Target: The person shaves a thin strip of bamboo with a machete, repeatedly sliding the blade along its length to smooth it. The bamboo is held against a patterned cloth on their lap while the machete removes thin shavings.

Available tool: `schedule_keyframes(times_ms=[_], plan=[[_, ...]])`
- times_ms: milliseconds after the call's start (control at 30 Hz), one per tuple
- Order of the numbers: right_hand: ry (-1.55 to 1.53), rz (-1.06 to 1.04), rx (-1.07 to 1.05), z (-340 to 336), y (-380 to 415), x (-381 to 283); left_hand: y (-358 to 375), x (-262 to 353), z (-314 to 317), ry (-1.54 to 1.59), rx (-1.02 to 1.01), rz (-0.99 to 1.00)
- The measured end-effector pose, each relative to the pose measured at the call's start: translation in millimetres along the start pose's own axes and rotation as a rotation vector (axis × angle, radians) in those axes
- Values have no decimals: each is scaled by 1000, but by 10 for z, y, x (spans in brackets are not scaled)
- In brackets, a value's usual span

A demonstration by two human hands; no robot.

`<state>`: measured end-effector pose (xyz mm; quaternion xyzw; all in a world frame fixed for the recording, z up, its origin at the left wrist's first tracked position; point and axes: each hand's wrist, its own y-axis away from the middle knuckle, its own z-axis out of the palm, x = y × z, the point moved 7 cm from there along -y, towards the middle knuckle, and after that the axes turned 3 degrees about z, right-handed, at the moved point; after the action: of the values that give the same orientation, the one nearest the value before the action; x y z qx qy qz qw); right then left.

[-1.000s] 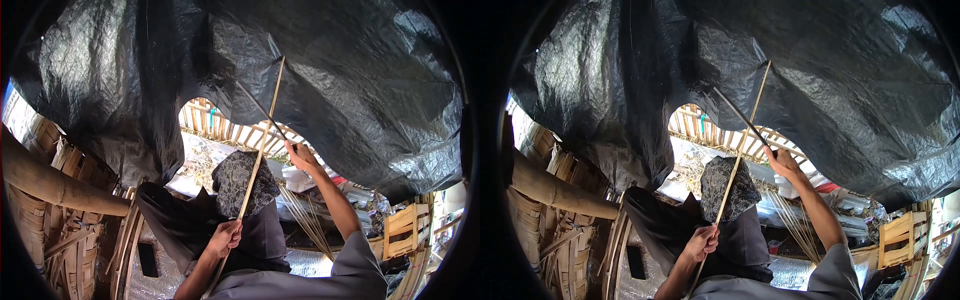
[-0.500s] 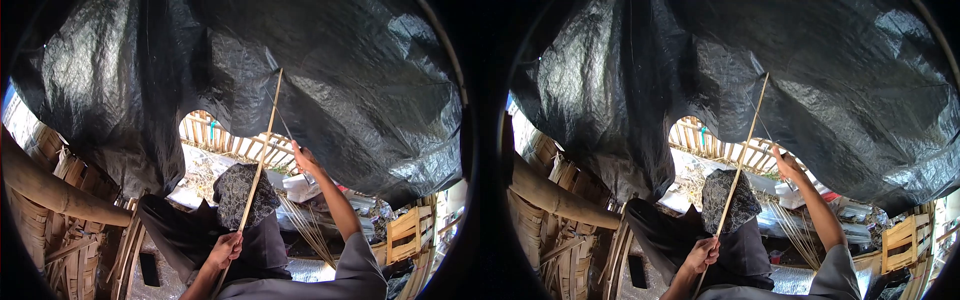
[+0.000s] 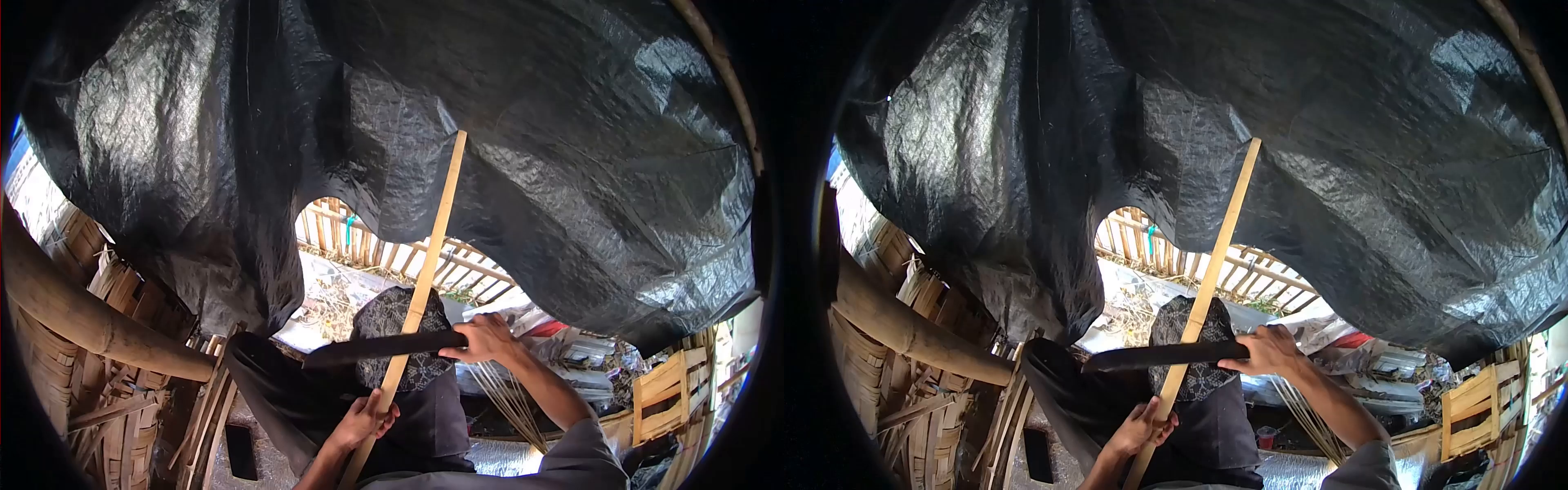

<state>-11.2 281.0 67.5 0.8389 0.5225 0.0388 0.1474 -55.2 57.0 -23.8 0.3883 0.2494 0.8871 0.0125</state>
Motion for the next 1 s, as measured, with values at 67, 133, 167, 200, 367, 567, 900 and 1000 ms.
schedule_keyframes(times_ms=[67,133,167,200,367,567,900,1000], plan=[[61,-22,-26,18,-35,-121,7,145,12,-175,92,87],[99,-63,-19,58,-52,-179,-61,122,24,-209,148,154],[103,-50,-6,34,-58,-192,-100,172,-2,-248,203,243],[86,-89,61,-3,-57,-210,-126,193,-6,-295,212,251],[-97,-27,260,-231,-232,-13,-176,68,-81,-192,121,201],[-308,65,73,-78,-228,29,-162,75,-30,-9,105,110],[-76,-143,424,-208,-188,23,-205,151,-63,-143,135,204],[-91,-69,339,-169,-114,-99,-141,117,-29,-9,112,129]])
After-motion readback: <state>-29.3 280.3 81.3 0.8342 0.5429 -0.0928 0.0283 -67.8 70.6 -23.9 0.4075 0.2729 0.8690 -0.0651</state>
